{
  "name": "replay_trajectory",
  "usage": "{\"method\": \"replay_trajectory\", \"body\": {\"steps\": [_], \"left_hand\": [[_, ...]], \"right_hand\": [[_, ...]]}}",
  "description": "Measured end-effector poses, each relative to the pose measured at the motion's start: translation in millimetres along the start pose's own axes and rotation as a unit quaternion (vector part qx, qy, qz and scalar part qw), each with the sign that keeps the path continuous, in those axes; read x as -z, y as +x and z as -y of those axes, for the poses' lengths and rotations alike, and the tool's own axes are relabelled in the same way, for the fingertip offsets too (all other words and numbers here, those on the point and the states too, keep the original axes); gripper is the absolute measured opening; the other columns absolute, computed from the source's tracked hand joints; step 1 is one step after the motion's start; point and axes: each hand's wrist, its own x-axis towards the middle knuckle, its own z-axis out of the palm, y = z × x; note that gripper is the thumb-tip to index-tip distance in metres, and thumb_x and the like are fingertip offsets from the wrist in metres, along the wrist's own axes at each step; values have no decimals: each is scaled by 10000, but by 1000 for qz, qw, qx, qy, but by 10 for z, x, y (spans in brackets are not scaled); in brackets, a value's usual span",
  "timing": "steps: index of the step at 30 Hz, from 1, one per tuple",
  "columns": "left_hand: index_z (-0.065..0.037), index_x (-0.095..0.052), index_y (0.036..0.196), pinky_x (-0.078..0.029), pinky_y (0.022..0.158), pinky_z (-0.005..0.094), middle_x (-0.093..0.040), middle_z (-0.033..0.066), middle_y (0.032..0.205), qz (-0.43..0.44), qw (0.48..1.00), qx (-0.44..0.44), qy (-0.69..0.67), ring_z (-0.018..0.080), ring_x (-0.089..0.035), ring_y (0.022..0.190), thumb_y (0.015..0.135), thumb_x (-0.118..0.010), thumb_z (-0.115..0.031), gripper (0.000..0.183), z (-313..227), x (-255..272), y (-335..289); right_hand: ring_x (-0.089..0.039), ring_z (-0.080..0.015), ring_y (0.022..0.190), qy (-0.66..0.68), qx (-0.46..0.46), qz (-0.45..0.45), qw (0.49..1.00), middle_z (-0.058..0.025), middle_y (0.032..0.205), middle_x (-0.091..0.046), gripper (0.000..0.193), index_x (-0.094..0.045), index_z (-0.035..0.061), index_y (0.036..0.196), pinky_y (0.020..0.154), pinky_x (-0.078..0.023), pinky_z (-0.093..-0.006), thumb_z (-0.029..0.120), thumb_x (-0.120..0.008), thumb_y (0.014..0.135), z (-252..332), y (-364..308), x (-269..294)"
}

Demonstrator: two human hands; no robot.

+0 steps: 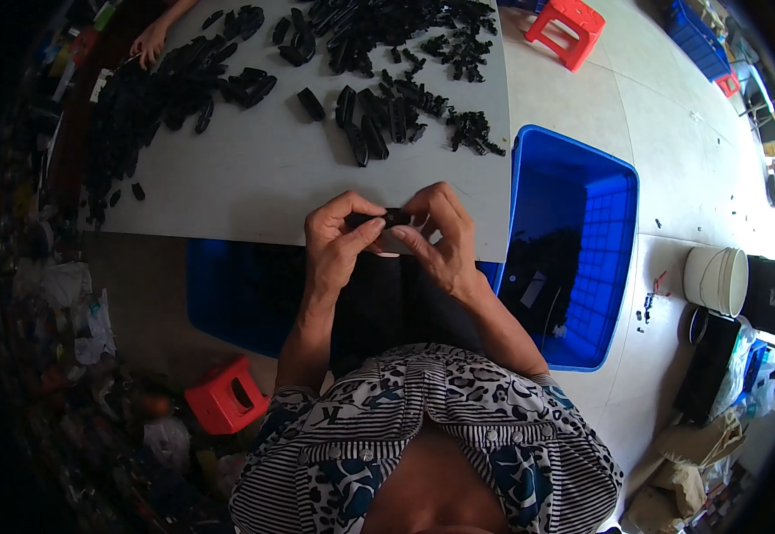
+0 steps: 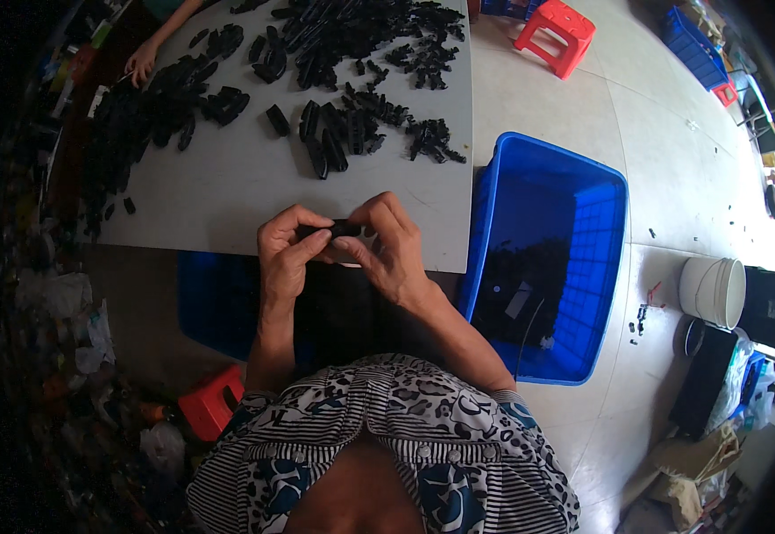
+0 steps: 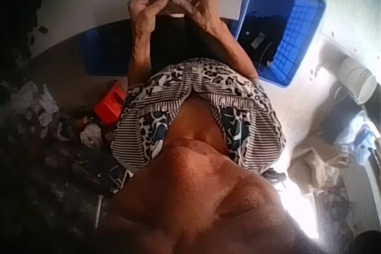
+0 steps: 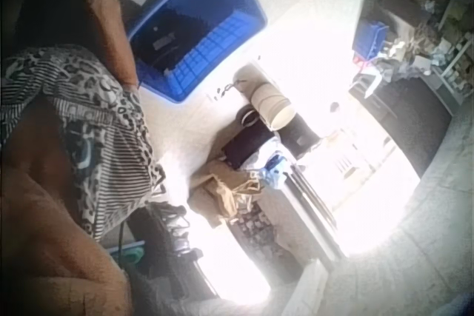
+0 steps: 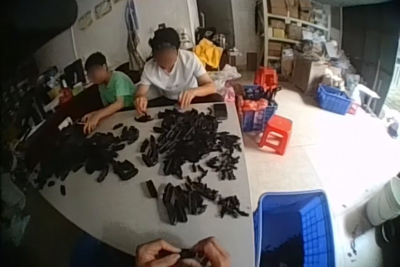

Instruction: The person organizes small plastic parts on a table, then repeatedly fits pairs of components together by hand and drops the assembled pieces into a bin below.

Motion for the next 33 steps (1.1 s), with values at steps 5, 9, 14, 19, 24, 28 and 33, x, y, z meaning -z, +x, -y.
{"method": "replay_trajectory", "body": {"steps": [5,9,14,19,24,28,33], "left_hand": [[5,-593,866,-519,580,226,-607,59,755,-19,998,-40,46,122,-618,645,822,-597,7,45,31,-22,-83],[14,-574,873,-499,602,212,-587,33,760,-27,998,-59,2,92,-592,653,840,-590,10,37,43,14,-173],[14,-572,876,-495,591,213,-596,43,799,7,999,30,35,92,-594,645,860,-566,-21,39,13,310,-299],[4,-623,978,-477,528,213,-618,62,786,26,956,111,272,93,-579,582,851,-568,-34,144,-149,803,-522],[-5,-642,1040,-461,515,248,-638,97,861,-71,913,68,395,119,-578,593,850,-564,7,206,-235,801,-291],[-30,-633,1037,-478,664,288,-607,109,912,-86,874,-157,452,186,-599,768,808,-621,26,236,-108,542,266],[-72,-591,1078,-479,703,347,-582,132,924,-108,870,-135,462,273,-594,819,781,-690,-79,314,25,250,781]], "right_hand": [[-570,-239,692,-19,-89,108,990,-135,832,-553,211,-576,-17,940,608,-459,-337,105,-672,797,-23,63,29],[-570,-273,679,-70,-70,91,991,-147,830,-551,189,-566,-21,893,607,-460,-345,90,-673,784,89,2,-92],[-583,-296,675,-127,6,205,970,-117,826,-554,138,-592,28,882,591,-470,-358,78,-664,776,4,51,-109],[-589,-334,721,-270,53,58,960,-121,822,-546,113,-631,52,873,623,-472,-398,47,-617,762,-256,611,159],[-582,-317,813,-421,77,84,900,-128,861,-524,150,-603,46,898,640,-480,-409,31,-562,754,-557,899,190],[-559,-320,910,-469,53,129,872,-157,932,-500,121,-544,31,869,665,-505,-411,46,-524,751,-524,861,116],[-597,-311,795,-360,67,85,927,-144,863,-561,150,-542,14,883,631,-507,-379,42,-604,748,-439,726,123]]}}
